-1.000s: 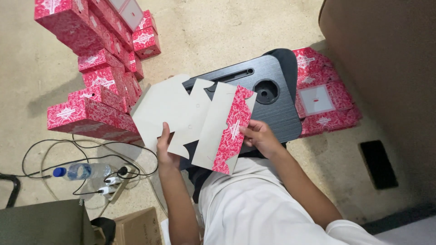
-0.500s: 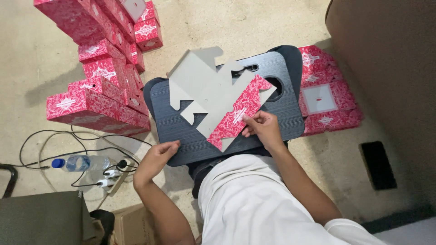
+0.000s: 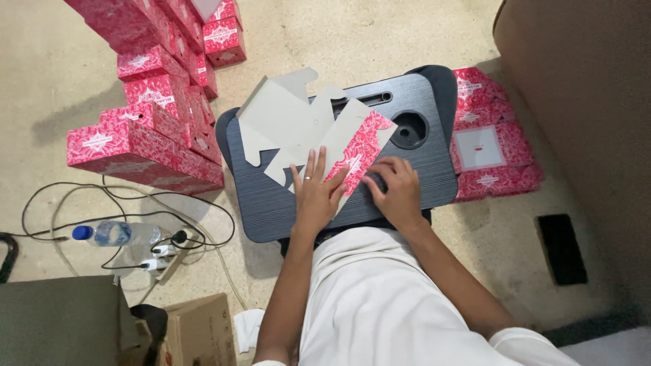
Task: The person assembles flat red-and-white patterned cardboard boxes by folding and tucking flaps into place. They handle multiple boxes one at a time, stacking completed units to the left and retrieving new flat pieces from a pile on the right.
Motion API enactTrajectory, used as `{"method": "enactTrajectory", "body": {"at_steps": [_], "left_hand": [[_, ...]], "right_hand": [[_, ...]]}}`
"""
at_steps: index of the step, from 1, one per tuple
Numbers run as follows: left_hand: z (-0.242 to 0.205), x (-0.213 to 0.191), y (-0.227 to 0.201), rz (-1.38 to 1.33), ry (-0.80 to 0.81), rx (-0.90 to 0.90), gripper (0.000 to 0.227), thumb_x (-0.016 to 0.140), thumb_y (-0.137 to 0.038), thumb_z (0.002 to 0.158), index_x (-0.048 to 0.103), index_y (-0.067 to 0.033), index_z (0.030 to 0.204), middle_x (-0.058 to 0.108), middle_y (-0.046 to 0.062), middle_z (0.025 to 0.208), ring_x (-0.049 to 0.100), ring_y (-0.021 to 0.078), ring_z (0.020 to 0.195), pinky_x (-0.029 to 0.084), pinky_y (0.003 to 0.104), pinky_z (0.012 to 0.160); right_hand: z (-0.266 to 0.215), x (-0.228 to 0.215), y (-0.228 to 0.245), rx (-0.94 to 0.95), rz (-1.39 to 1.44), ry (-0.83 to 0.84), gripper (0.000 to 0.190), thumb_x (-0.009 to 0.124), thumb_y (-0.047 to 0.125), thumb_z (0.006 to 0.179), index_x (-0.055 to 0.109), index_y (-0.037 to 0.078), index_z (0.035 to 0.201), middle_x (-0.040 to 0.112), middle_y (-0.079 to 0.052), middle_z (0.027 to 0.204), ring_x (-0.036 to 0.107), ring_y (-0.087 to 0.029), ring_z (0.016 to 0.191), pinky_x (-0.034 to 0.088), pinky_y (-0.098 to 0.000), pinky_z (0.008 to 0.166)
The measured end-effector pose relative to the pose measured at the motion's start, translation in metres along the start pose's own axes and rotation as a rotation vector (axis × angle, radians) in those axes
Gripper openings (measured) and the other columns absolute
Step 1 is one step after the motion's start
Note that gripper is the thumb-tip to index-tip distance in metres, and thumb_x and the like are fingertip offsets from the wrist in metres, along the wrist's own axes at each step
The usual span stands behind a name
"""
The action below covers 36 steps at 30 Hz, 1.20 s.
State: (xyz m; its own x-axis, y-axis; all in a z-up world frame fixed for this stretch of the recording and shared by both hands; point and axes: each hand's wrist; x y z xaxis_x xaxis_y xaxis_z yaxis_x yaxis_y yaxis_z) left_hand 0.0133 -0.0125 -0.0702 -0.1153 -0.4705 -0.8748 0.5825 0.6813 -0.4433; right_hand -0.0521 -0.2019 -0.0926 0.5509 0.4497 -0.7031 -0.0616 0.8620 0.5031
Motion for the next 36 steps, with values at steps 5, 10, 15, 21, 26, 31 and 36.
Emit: {"method": "enactTrajectory", "body": {"at_steps": [5,10,15,21,26,31,36], "left_hand": [[-0.002,0.009,0.005,0.019,0.009,-0.069,0.036,0.067,-0.038,0.096,0.069,-0.0349,0.132,0.029,0.016,0.166,0.020,0.0375,0.155,0.005,0.072,0.118],[0.001,0.008,0.002,0.008,0.021,-0.079,0.037,0.069,-0.038,0.095,0.068,-0.0357,0.132,0.030,0.017,0.166,0.020,0.0383,0.155,0.004,0.071,0.118],[0.002,0.017,0.010,0.050,0.043,-0.064,0.042,0.067,-0.042,0.096,0.063,-0.0396,0.138,0.025,0.015,0.168,0.014,0.0368,0.157,0.002,0.070,0.119],[0.001,0.014,0.009,0.034,0.035,-0.055,0.044,0.067,-0.041,0.096,0.062,-0.0372,0.139,0.026,0.017,0.167,0.015,0.0381,0.156,0.002,0.071,0.118],[0.000,0.017,0.011,-0.042,-0.055,-0.105,0.062,0.075,-0.040,0.090,0.055,-0.0214,0.146,0.034,0.018,0.163,0.024,0.0349,0.154,0.002,0.066,0.121],[-0.001,0.019,0.013,-0.161,-0.169,-0.148,0.057,0.084,-0.033,0.083,0.063,-0.0085,0.129,0.043,0.018,0.158,0.033,0.0338,0.150,0.006,0.063,0.123],[0.001,0.023,0.024,-0.370,-0.169,-0.205,0.027,0.083,-0.037,0.083,0.074,-0.0144,0.094,0.057,0.014,0.147,0.039,0.0331,0.147,0.003,0.065,0.122]], "right_hand": [[-0.015,-0.007,0.018,-0.174,-0.021,0.183,0.015,0.069,0.033,0.096,0.079,0.031,0.106,0.050,-0.008,0.152,0.034,-0.046,0.144,0.030,-0.0653,0.103],[-0.012,-0.009,0.011,-0.156,-0.038,0.263,0.021,0.069,0.035,0.094,0.076,0.041,0.113,0.042,-0.013,0.162,0.015,-0.057,0.152,0.007,-0.0881,0.101],[0.005,-0.008,-0.011,-0.105,-0.081,0.222,0.021,0.070,0.031,0.096,0.076,0.039,0.114,0.036,-0.014,0.168,0.011,-0.056,0.153,0.001,-0.0912,0.097],[0.028,-0.001,-0.044,0.005,-0.182,0.176,0.017,0.067,0.035,0.101,0.077,0.038,0.115,0.031,-0.008,0.172,0.010,-0.049,0.156,0.002,-0.0887,0.103],[0.028,0.000,-0.034,0.038,-0.158,0.208,0.022,0.068,0.032,0.100,0.076,0.033,0.120,0.029,-0.010,0.171,0.010,-0.051,0.155,0.004,-0.0903,0.101],[-0.001,-0.010,-0.008,0.015,-0.084,0.262,0.039,0.068,0.034,0.097,0.069,0.022,0.134,0.028,-0.018,0.169,0.011,-0.053,0.154,0.003,-0.0893,0.102],[-0.028,-0.010,0.000,0.125,0.350,0.132,0.019,0.080,0.033,0.089,0.080,0.031,0.108,0.073,0.011,0.097,0.074,-0.014,0.094,0.056,-0.0298,0.082]]}}
Point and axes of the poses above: each hand's wrist, its own z-axis towards the middle knuckle, its own x-axis out of the palm, y = z × x
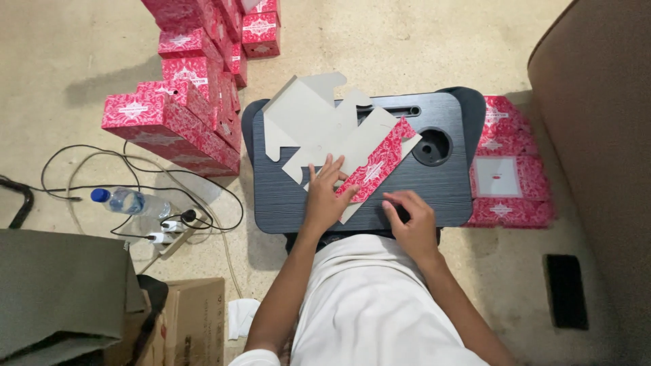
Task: The person assembles flat red-and-white patterned cardboard boxes by folding and tucking flaps into place. They handle multiple boxes one at a time, stacking completed units to the left and retrieving new flat pieces from a pile on the right.
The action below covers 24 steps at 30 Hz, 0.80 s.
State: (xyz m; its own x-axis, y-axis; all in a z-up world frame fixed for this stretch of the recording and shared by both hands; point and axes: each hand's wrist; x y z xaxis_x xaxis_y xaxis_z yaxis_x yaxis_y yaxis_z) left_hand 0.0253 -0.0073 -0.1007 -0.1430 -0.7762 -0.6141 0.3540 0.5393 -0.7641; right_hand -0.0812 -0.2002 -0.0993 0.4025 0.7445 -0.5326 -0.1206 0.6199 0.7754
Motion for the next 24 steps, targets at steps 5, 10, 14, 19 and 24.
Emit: {"method": "enactTrajectory", "body": {"at_steps": [5,10,14,19,24], "left_hand": [[-0.010,-0.038,-0.051,-0.289,0.089,-0.075,0.017,0.081,-0.022,0.085,0.071,-0.0106,0.094,0.070,0.013,0.122,0.059,0.0361,0.127,0.030,0.058,0.114],[-0.022,-0.059,-0.066,-0.436,0.301,-0.157,0.012,0.078,-0.018,0.085,0.074,-0.0160,0.097,0.078,0.006,0.079,0.072,0.0150,0.078,0.054,0.033,0.082],[-0.025,-0.067,-0.067,-0.461,0.258,-0.101,0.017,0.080,-0.022,0.083,0.074,-0.0112,0.095,0.078,0.011,0.080,0.067,0.0151,0.074,0.053,0.033,0.077],[-0.020,-0.053,-0.046,-0.440,-0.127,0.046,0.021,0.081,-0.032,0.086,0.073,-0.0129,0.087,0.065,0.004,0.078,0.059,0.0156,0.072,0.048,0.030,0.071],[-0.019,-0.048,-0.054,-0.549,-0.561,0.070,0.053,0.036,-0.059,0.104,0.052,-0.0153,0.081,0.042,-0.001,0.080,0.042,0.0123,0.070,0.037,0.027,0.066]], "right_hand": [[0.005,0.001,0.005,0.343,0.290,0.261,0.026,0.083,0.029,0.085,0.079,0.014,0.105,0.076,-0.005,0.074,0.066,-0.013,0.054,0.051,-0.0249,0.048],[0.014,0.014,-0.010,0.440,0.753,0.412,0.024,0.070,0.016,0.094,0.070,0.000,0.077,0.055,-0.006,0.046,0.044,-0.008,0.037,0.032,-0.0210,0.036],[0.004,0.020,-0.030,0.485,0.967,0.517,0.024,0.068,0.009,0.094,0.064,0.001,0.072,0.047,-0.006,0.050,0.042,-0.013,0.033,0.030,-0.0234,0.031],[0.023,0.007,-0.024,0.299,0.984,0.336,0.029,0.065,0.005,0.096,0.062,-0.002,0.069,0.039,-0.006,0.047,0.039,-0.013,0.033,0.032,-0.0249,0.032],[0.046,0.010,-0.013,0.009,1.059,-0.272,0.036,0.060,0.008,0.106,0.056,0.002,0.070,0.041,-0.008,0.051,0.044,-0.017,0.035,0.038,-0.0247,0.035]]}}
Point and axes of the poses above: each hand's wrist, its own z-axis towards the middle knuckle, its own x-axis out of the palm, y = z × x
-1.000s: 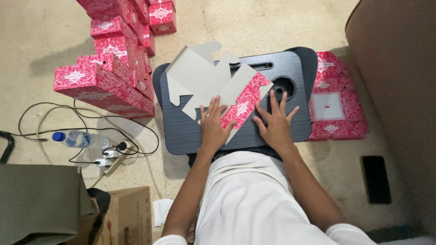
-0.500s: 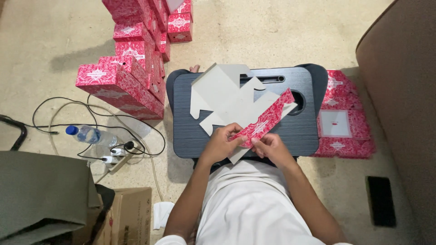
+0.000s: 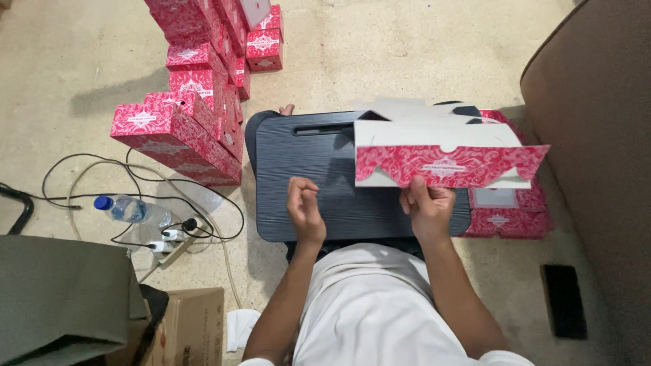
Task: The person assembles flat red-and-white patterned cardboard boxes by folding and tucking flaps into place. They handle multiple boxes one at a time, stacking completed units to the left and retrieving new flat pieces from a pile on the right.
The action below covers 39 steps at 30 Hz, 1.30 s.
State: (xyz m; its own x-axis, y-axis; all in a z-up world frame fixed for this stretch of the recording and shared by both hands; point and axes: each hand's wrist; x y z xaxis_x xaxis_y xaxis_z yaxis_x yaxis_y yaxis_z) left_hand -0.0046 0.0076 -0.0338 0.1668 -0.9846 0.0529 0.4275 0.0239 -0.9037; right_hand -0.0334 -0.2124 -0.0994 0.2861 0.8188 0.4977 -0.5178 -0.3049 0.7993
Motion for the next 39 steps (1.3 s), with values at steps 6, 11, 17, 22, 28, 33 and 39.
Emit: {"method": "enactTrajectory", "body": {"at_steps": [6,11,17,22,28,33,39], "left_hand": [[-0.052,0.022,0.045,-0.178,0.406,-0.050,0.050,0.065,-0.061,0.091,0.066,-0.0112,0.085,0.068,0.007,0.088,0.067,0.0196,0.082,0.051,0.033,0.078],[-0.058,0.027,0.013,-0.410,0.300,-0.125,0.042,0.049,-0.030,0.108,0.048,-0.0175,0.068,0.062,0.000,0.067,0.061,0.0102,0.065,0.051,0.026,0.070],[-0.059,0.037,0.018,-0.408,0.360,-0.084,0.049,0.056,-0.018,0.106,0.047,-0.0160,0.058,0.063,0.003,0.059,0.062,0.0135,0.059,0.050,0.028,0.070],[-0.053,0.040,0.016,-0.335,0.359,-0.051,0.048,0.060,-0.017,0.104,0.050,-0.0158,0.057,0.057,0.000,0.055,0.058,0.0100,0.058,0.049,0.028,0.073],[-0.048,0.035,0.017,-0.352,0.372,-0.085,0.046,0.056,-0.018,0.106,0.049,-0.0157,0.061,0.052,0.001,0.054,0.053,0.0108,0.056,0.047,0.029,0.073],[-0.049,0.035,0.021,-0.352,0.354,-0.096,0.044,0.057,-0.018,0.106,0.052,-0.0133,0.062,0.051,0.002,0.054,0.054,0.0129,0.056,0.048,0.030,0.074],[-0.025,0.010,0.022,-0.184,0.177,-0.094,0.046,0.058,-0.025,0.104,0.056,-0.0100,0.060,0.046,0.002,0.055,0.046,0.0117,0.059,0.043,0.030,0.066]], "right_hand": [[-0.028,0.052,0.009,0.000,-0.105,0.164,0.038,0.062,0.010,0.103,0.062,0.003,0.065,0.056,-0.013,0.052,0.048,-0.016,0.031,0.038,-0.0241,0.031],[-0.050,0.053,0.003,0.121,-0.074,0.251,0.052,0.060,0.009,0.103,0.052,0.006,0.051,0.045,-0.006,0.044,0.037,-0.008,0.033,0.032,-0.0195,0.034],[-0.049,0.045,0.003,0.239,0.074,0.136,0.055,0.061,0.013,0.101,0.044,0.010,0.049,0.033,0.000,0.042,0.029,-0.005,0.034,0.027,-0.0171,0.035],[-0.032,0.035,0.006,0.260,0.177,0.061,0.057,0.061,0.017,0.101,0.040,0.014,0.048,0.030,0.001,0.042,0.033,-0.007,0.034,0.024,-0.0148,0.037],[-0.011,0.026,0.029,0.253,0.233,-0.077,0.060,0.058,0.022,0.101,0.031,0.015,0.048,0.020,0.004,0.043,0.020,-0.005,0.034,0.013,-0.0194,0.038],[-0.011,0.009,0.011,0.171,0.179,-0.120,0.060,0.060,0.022,0.101,0.036,0.013,0.047,0.019,0.002,0.044,0.024,-0.008,0.034,0.019,-0.0198,0.038],[-0.005,0.009,0.023,0.126,0.014,-0.167,0.057,0.060,0.025,0.105,0.050,0.004,0.053,0.026,-0.001,0.044,0.033,-0.011,0.034,0.026,-0.0211,0.038]]}}
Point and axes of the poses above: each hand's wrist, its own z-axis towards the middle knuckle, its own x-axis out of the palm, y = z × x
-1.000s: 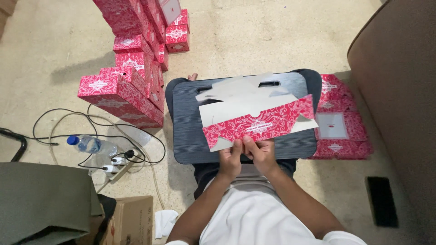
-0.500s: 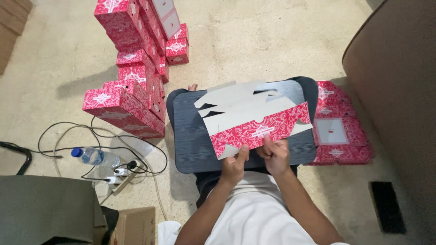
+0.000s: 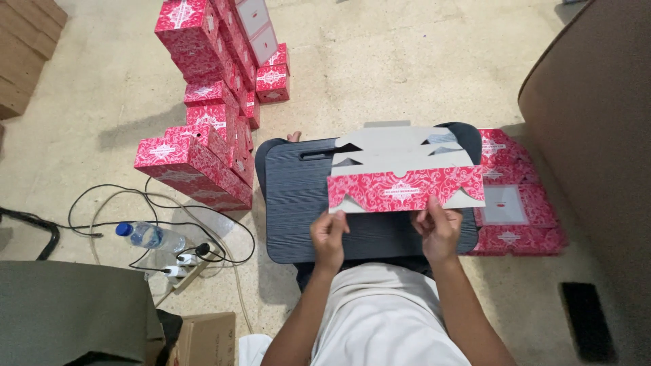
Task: The person assembles flat red-and-white patterned cardboard boxes by folding and tucking flaps into place. They handle multiple boxes one at a time, stacking completed units to the left and retrieving new flat pieces from a pile on the right.
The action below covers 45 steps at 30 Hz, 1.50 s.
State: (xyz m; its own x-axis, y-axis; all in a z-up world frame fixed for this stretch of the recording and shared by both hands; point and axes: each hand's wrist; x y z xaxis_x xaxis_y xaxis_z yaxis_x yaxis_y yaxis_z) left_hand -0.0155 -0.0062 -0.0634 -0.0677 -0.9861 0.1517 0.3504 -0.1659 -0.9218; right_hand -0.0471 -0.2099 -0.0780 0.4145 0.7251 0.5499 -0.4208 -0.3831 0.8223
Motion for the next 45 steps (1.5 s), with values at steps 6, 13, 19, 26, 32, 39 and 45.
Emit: {"method": "enactTrajectory", "body": {"at_steps": [6,13,19,26,32,39,45], "left_hand": [[0.028,-0.038,-0.025,0.166,-0.212,0.126,0.041,0.055,-0.026,0.106,0.059,-0.0094,0.070,0.049,0.003,0.065,0.049,0.0137,0.063,0.040,0.029,0.066],[0.033,-0.025,-0.065,0.647,0.157,-0.151,0.047,0.069,-0.019,0.092,0.058,-0.0093,0.136,0.057,0.019,0.129,0.056,0.0451,0.124,0.038,0.056,0.108],[0.025,-0.020,-0.046,0.723,0.530,-0.388,0.070,0.076,-0.037,0.088,0.046,-0.0202,0.149,0.068,0.009,0.118,0.064,0.0307,0.120,0.029,0.048,0.107],[0.015,-0.010,-0.041,0.845,0.506,0.147,0.032,0.076,-0.020,0.083,0.069,-0.0270,0.113,0.063,-0.005,0.086,0.067,0.0192,0.088,0.038,0.041,0.097],[0.005,0.006,-0.052,0.912,0.437,0.338,0.013,0.072,-0.010,0.084,0.076,-0.0220,0.089,0.059,-0.005,0.080,0.064,0.0170,0.078,0.039,0.045,0.098],[0.004,0.001,-0.029,0.955,0.596,0.118,0.013,0.071,-0.013,0.088,0.077,-0.0215,0.095,0.065,0.001,0.111,0.065,0.0276,0.110,0.043,0.048,0.102],[0.009,0.013,-0.062,0.909,0.836,-0.170,0.074,0.072,-0.021,0.090,0.038,-0.0063,0.154,0.026,0.032,0.162,0.014,0.0552,0.150,0.000,0.072,0.118]], "right_hand": [[-0.020,-0.016,-0.005,0.425,-0.245,0.177,0.040,0.063,0.022,0.102,0.068,-0.005,0.072,0.038,-0.006,0.051,0.042,-0.016,0.040,0.035,-0.0250,0.039],[-0.034,0.006,0.005,0.846,-0.309,0.307,0.034,0.064,0.018,0.099,0.064,-0.004,0.074,0.034,0.000,0.061,0.035,-0.011,0.049,0.025,-0.0217,0.038],[-0.035,0.007,-0.001,0.914,-0.305,0.326,0.041,0.065,0.025,0.101,0.064,-0.004,0.073,0.036,-0.001,0.054,0.032,-0.011,0.039,0.026,-0.0232,0.031],[-0.021,0.007,-0.023,0.798,-0.236,0.374,0.022,0.062,0.016,0.100,0.064,-0.003,0.090,0.053,-0.013,0.060,0.056,-0.024,0.037,0.044,-0.0330,0.036],[-0.010,0.002,-0.033,0.619,-0.054,0.324,0.033,0.051,-0.001,0.095,0.053,-0.005,0.127,0.070,-0.027,0.092,0.074,-0.042,0.069,0.061,-0.0543,0.065],[-0.004,-0.032,-0.036,0.601,-0.054,0.047,0.028,0.060,0.021,0.103,0.054,0.004,0.124,0.073,-0.019,0.100,0.076,-0.034,0.080,0.064,-0.0496,0.074],[-0.003,-0.056,-0.050,0.529,-0.240,0.032,0.045,0.063,0.012,0.099,0.047,0.013,0.141,0.068,-0.011,0.111,0.073,-0.024,0.083,0.063,-0.0377,0.074]]}}
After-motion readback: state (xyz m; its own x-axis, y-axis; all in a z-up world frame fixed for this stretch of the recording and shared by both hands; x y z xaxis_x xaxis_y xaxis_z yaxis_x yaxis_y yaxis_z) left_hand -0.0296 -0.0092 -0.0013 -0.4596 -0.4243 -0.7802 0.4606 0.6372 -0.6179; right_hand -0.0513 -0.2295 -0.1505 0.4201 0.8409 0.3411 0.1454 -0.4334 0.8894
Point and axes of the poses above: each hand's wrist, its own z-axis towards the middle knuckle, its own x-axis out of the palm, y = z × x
